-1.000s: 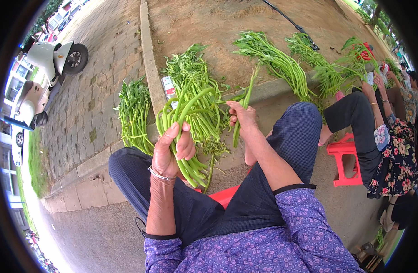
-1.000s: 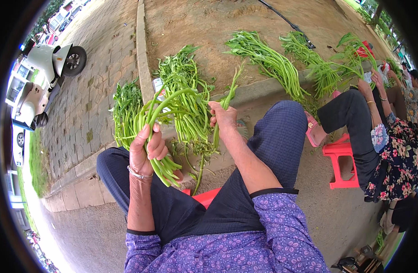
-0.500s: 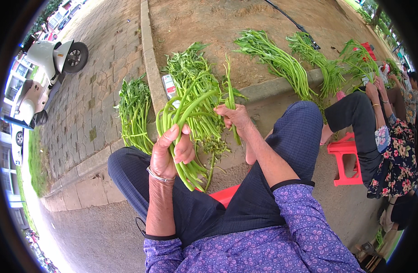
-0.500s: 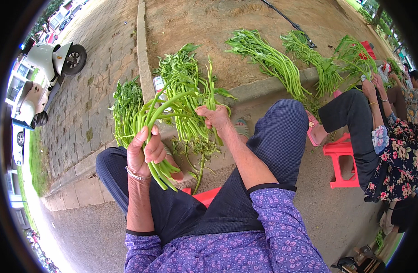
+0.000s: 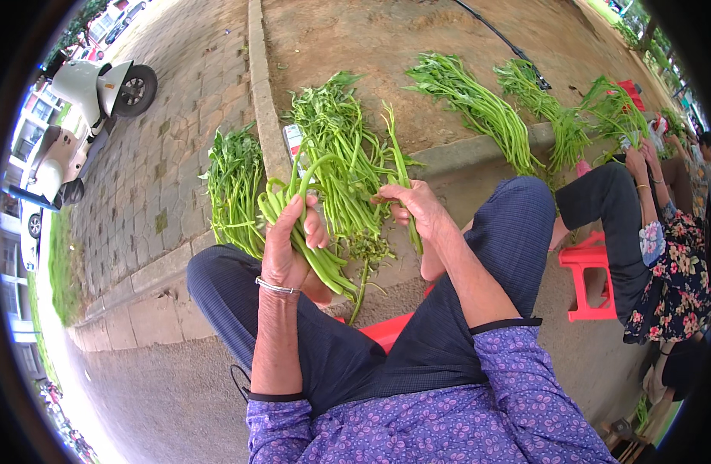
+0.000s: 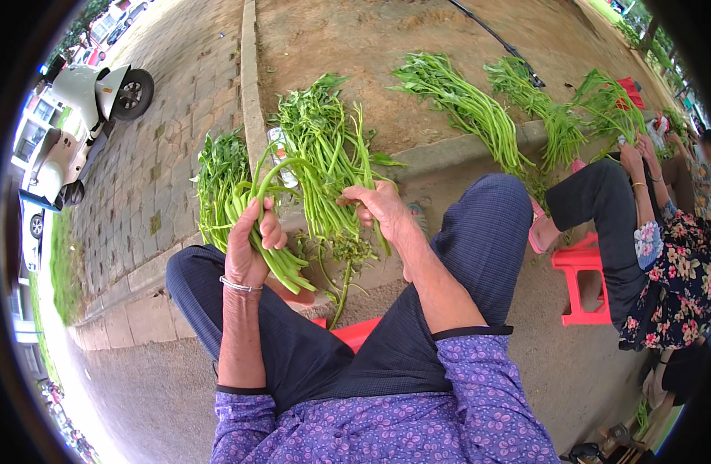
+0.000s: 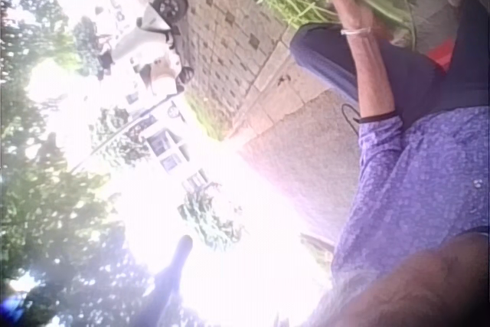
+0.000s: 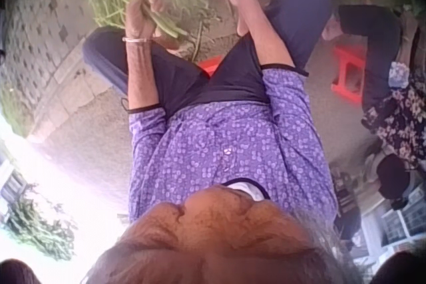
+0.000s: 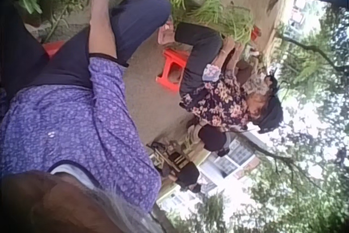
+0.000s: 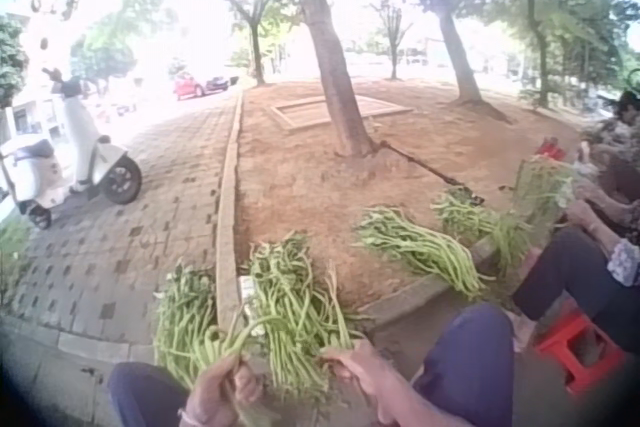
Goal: The person sorts bunches of green leafy vegetables by hand while sitting on a stool outdoors. They pick through the stalks, separating pieces and placing them into organized piles on the ground.
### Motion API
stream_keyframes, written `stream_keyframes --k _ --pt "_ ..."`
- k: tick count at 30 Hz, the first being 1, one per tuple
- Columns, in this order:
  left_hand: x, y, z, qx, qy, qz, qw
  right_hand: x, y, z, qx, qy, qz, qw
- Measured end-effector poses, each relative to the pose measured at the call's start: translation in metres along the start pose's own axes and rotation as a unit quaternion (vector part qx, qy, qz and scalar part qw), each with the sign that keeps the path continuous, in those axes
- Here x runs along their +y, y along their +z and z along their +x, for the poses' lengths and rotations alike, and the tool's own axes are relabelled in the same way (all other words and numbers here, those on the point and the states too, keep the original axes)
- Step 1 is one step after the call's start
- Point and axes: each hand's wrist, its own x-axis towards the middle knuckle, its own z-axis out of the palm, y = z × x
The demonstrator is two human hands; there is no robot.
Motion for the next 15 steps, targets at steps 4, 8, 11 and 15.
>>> stream_keyframes --k 4,8,11,15 --pt "-0.001 -0.004 0.002 0.005 0.005 -0.016 1.0 0.002 -0.001 -0.002 -0.023 0.0 -0.003 1.0" --pt "-0.001 -0.007 0.006 0.055 0.016 0.021 0.998 0.004 -0.002 -0.003 -0.042 0.007 0.009 0.999" --pt "-0.009 -0.005 0.008 0.103 0.009 0.07 0.992 0.0 0.004 -0.009 -0.074 0.02 0.014 0.997" --pt "-0.031 -0.007 0.013 0.067 0.023 0.104 0.992 -0.003 0.013 -0.017 -0.087 0.031 -0.014 0.996"
